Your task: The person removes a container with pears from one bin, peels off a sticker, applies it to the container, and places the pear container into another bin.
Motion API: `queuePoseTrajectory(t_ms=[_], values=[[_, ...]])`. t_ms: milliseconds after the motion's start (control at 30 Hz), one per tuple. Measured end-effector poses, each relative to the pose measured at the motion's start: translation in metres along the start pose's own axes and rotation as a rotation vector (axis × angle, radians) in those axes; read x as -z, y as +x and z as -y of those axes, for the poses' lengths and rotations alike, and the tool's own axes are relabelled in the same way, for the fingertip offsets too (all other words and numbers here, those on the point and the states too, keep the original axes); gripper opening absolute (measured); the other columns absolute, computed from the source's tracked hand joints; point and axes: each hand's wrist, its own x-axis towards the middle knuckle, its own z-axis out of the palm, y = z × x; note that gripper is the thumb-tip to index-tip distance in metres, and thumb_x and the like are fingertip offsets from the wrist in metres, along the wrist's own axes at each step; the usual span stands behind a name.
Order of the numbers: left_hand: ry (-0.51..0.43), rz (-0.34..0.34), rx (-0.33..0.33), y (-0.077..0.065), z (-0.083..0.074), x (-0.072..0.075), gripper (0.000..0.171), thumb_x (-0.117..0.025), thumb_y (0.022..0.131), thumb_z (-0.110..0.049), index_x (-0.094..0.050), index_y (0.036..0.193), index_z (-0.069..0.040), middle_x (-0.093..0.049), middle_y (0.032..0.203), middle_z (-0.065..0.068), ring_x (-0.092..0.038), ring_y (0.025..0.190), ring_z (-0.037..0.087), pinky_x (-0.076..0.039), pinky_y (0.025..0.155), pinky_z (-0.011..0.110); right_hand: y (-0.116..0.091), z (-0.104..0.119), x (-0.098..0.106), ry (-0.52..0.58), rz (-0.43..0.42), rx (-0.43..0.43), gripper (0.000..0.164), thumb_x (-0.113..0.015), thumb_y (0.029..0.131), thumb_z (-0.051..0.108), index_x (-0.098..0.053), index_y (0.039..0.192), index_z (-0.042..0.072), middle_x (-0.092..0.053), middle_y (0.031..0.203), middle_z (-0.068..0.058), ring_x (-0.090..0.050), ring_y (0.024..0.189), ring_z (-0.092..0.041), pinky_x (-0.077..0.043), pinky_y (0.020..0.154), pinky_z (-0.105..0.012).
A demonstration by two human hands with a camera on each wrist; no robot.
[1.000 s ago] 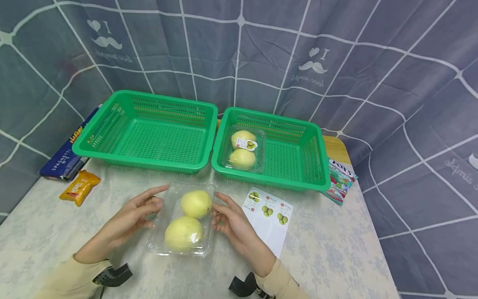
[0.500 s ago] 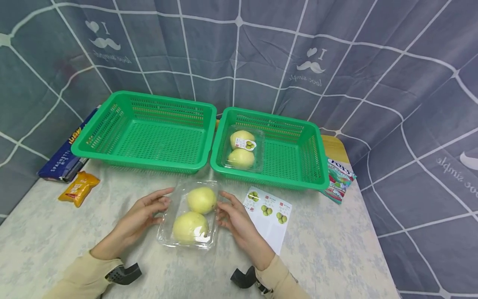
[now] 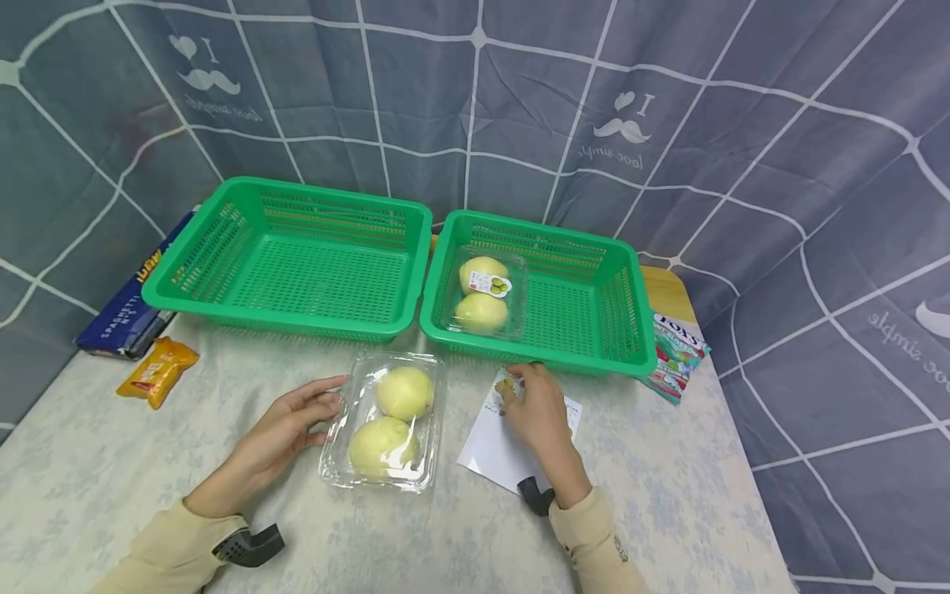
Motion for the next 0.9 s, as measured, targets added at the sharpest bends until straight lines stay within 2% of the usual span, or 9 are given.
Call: queuePoseTrajectory(t_ms=[100, 200, 400, 633, 767, 900], values=[[0.004, 0.000, 0.002, 0.001, 0.000, 0.000, 0.055, -0.051, 0.101, -0.007, -0.036, 0.154, -0.002, -0.054, 0.100, -0.012, -0.053, 0.086, 0.001, -0.053, 0.067, 0.017, 0.005, -0.006, -0.001, -0.050, 0.007, -0.022, 0.035, -0.072, 0.092, 0.014, -0.068, 0.124, 0.000, -0.065, 0.113, -0.023, -0.062, 0.101, -0.037, -0.052, 0.083, -0.050], [0.003, -0.001, 0.006, 0.001, 0.001, 0.000, 0.055, -0.051, 0.101, -0.007, -0.036, 0.153, -0.002, -0.054, 0.100, -0.012, -0.053, 0.086, 0.001, -0.053, 0.067, 0.017, 0.010, -0.011, -0.005, -0.076, 0.031, -0.021, 0.036, -0.072, 0.091, 0.013, -0.068, 0.124, -0.001, -0.068, 0.114, -0.023, -0.064, 0.100, -0.036, -0.053, 0.084, -0.051], [-0.007, -0.001, 0.009, 0.001, 0.003, 0.001, 0.054, -0.050, 0.100, -0.006, -0.037, 0.153, -0.002, -0.054, 0.098, -0.013, -0.053, 0.087, 0.001, -0.053, 0.068, 0.018, 0.014, -0.014, -0.009, -0.111, 0.066, -0.012, 0.032, -0.076, 0.087, 0.011, -0.071, 0.116, -0.001, -0.071, 0.106, -0.017, -0.063, 0.086, -0.026, -0.050, 0.078, -0.043], [-0.015, 0.003, 0.013, 0.002, 0.004, 0.001, 0.054, -0.051, 0.101, -0.008, -0.037, 0.153, -0.002, -0.055, 0.100, -0.013, -0.053, 0.089, 0.000, -0.053, 0.068, 0.017, 0.015, -0.014, -0.008, -0.083, 0.060, -0.015, 0.008, -0.076, 0.088, 0.013, -0.075, 0.093, 0.006, -0.071, 0.090, -0.010, -0.062, 0.079, -0.021, -0.048, 0.070, -0.034], [-0.019, 0.008, 0.015, 0.001, 0.003, 0.001, 0.054, -0.051, 0.102, -0.009, -0.037, 0.153, -0.003, -0.056, 0.099, -0.013, -0.053, 0.088, 0.001, -0.053, 0.068, 0.017, 0.015, -0.015, -0.008, -0.061, 0.062, -0.017, 0.008, -0.076, 0.089, 0.016, -0.073, 0.088, 0.008, -0.071, 0.087, -0.007, -0.061, 0.079, -0.020, -0.047, 0.069, -0.032], [-0.021, 0.010, 0.014, 0.001, 0.004, 0.002, 0.053, -0.050, 0.102, -0.009, -0.037, 0.153, -0.003, -0.056, 0.098, -0.013, -0.054, 0.087, 0.001, -0.053, 0.068, 0.017, 0.014, -0.015, -0.008, -0.037, 0.073, -0.011, 0.010, -0.075, 0.089, 0.017, -0.071, 0.087, 0.007, -0.071, 0.086, -0.008, -0.063, 0.082, -0.021, -0.050, 0.074, -0.036]])
